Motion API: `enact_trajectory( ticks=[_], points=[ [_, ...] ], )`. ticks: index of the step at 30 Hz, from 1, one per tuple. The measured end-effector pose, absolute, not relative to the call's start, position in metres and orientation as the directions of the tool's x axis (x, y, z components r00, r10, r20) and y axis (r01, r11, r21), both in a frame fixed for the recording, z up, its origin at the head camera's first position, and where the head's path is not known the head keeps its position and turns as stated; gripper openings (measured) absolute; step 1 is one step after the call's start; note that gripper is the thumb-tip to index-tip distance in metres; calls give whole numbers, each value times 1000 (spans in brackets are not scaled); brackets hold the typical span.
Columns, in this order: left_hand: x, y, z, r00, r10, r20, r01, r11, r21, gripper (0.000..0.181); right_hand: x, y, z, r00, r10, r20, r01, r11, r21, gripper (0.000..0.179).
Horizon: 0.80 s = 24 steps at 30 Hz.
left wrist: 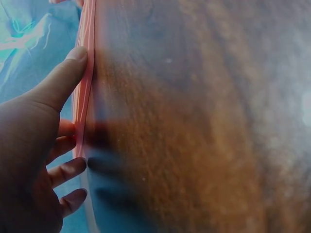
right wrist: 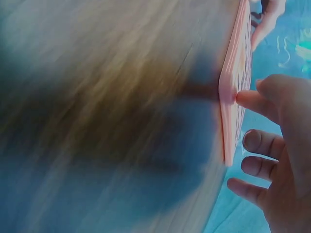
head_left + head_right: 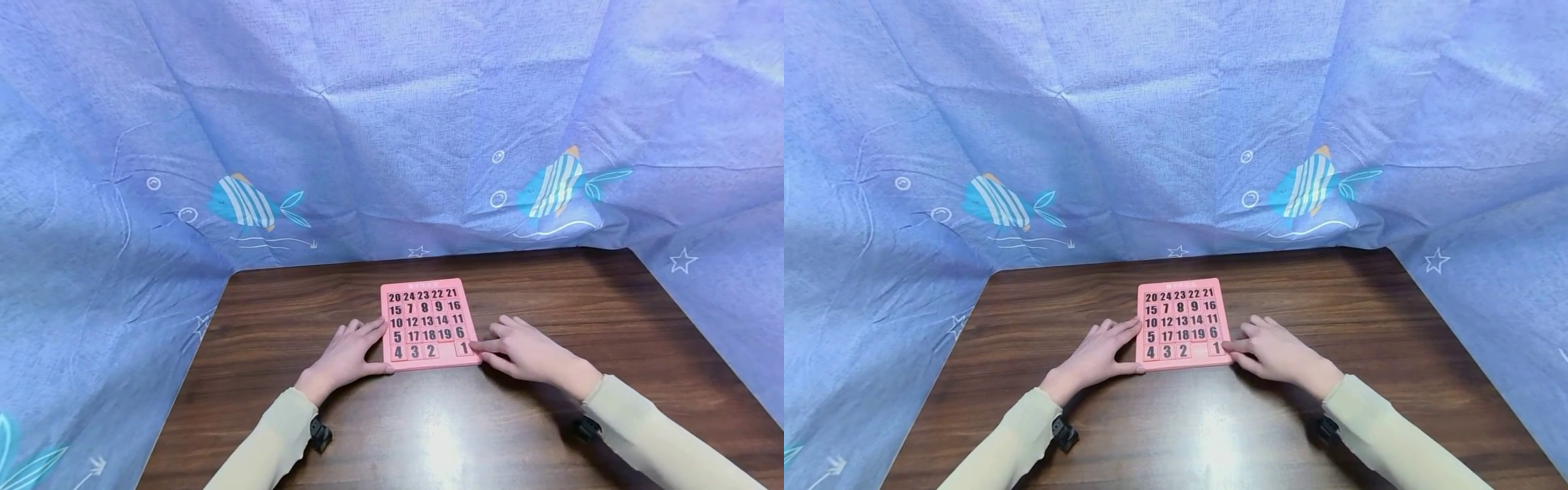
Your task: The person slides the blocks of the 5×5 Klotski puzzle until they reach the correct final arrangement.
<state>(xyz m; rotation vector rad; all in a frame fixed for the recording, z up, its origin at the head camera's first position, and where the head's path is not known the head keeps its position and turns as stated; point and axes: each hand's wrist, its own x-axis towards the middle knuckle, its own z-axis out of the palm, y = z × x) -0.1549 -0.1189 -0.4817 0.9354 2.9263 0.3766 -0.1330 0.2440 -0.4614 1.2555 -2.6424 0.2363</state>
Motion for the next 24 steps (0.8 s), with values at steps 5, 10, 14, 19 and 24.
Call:
enact_trajectory(
  ticks=[5, 10, 14, 19, 24],
  points=[
    [-155, -120, -481, -817, 575, 29, 564, 788, 246, 92, -129, 245, -467, -607, -754, 250, -787, 615, -56, 34],
    [-154, -119, -480, -819, 573, 24, 560, 789, 252, 92, -126, 233, -468, -606, -762, 230, -790, 610, -62, 38],
    [-154, -118, -480, -817, 576, 24, 562, 787, 255, 92, -127, 226, -468, -599, -772, 213, -797, 599, -72, 40],
    [-154, -118, -482, -816, 577, 34, 566, 786, 250, 92, -136, 227, -468, -613, -752, 240, -784, 617, -70, 39],
    [-153, -118, -480, -819, 573, 20, 558, 789, 258, 92, -145, 229, -469, -707, -682, 189, -701, 711, -58, 43]
  ],
)
